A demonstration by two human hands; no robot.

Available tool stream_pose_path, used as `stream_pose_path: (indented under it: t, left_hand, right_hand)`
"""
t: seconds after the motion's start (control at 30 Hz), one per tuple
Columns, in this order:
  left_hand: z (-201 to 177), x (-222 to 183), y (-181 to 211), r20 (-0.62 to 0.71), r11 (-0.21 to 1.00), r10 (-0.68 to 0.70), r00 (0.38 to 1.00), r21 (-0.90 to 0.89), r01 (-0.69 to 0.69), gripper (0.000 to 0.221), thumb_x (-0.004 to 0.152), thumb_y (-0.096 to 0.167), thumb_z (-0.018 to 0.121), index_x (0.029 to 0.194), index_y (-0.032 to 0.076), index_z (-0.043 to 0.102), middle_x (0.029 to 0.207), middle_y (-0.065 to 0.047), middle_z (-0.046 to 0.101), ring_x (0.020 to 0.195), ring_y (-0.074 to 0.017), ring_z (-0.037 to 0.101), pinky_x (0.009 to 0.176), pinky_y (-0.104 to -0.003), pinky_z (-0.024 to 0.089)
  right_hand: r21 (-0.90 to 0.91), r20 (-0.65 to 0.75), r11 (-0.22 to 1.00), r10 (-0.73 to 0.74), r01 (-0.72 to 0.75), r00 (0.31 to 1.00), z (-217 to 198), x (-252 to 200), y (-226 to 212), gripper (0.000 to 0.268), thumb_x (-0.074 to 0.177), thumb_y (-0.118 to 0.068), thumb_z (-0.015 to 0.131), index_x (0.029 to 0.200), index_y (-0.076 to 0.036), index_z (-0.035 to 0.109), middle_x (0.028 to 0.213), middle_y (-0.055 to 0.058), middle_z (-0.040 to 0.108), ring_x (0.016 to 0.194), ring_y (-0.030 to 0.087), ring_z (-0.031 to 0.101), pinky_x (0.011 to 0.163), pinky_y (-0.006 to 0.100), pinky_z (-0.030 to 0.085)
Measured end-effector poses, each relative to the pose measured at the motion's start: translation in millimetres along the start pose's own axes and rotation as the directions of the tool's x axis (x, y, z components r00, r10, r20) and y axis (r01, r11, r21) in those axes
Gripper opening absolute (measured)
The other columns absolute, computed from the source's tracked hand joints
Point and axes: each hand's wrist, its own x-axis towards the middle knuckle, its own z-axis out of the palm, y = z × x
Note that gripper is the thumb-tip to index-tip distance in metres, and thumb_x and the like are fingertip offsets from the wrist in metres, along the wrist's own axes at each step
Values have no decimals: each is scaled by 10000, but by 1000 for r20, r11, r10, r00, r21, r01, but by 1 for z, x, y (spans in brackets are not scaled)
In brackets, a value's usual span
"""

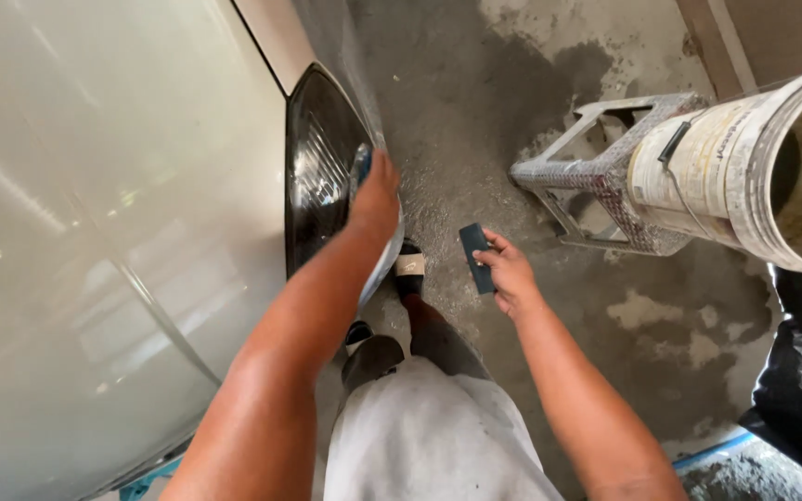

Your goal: The person scrubs the front headlight of a silver car with a sanding block and a blue cloth, repeatedly dipping the tools into a bucket of water. They wipe the headlight surface and the surrounding bumper area, then repeat the process on the opposite headlight.

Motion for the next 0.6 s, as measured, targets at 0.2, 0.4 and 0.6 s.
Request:
stream_pose_path:
  t: [0.2, 0.4, 0.6]
  left_hand:
    - [81, -1, 124, -219, 994, 109, 970, 37, -104, 578, 990, 425, 507, 1424, 55, 601, 1593, -245, 377, 1461, -470, 295, 1155, -674, 129]
    - [128, -59, 121, -473, 987, 128, 872, -21, -156, 544, 943, 319, 488, 1396, 44, 609, 1576, -169, 367, 1481, -395, 268, 1209, -588, 121]
    - [98, -75, 61, -541, 793, -451, 710, -607, 42, 573, 943, 268, 468, 1471, 58, 539, 1613, -123, 382, 1484, -356, 285, 1207, -562, 168]
  right_hand:
    - [-171, -44, 982, -93, 84, 995, -43, 14, 24, 527, 883, -7, 665, 1405, -73, 620, 982, 34, 681, 850, 113, 619, 777, 252, 496]
    - [-195, -13, 973, -127, 122, 992, -48, -4, 28, 510, 869, -5, 664, 1375, -63, 641, 1019, 39, 694, 874, 111, 624, 785, 248, 498]
    - [-244, -12, 943, -234, 224, 972, -21, -49, 18, 484, 884, 14, 664, 1364, -45, 642, 1070, 32, 701, 919, 104, 639, 830, 248, 506]
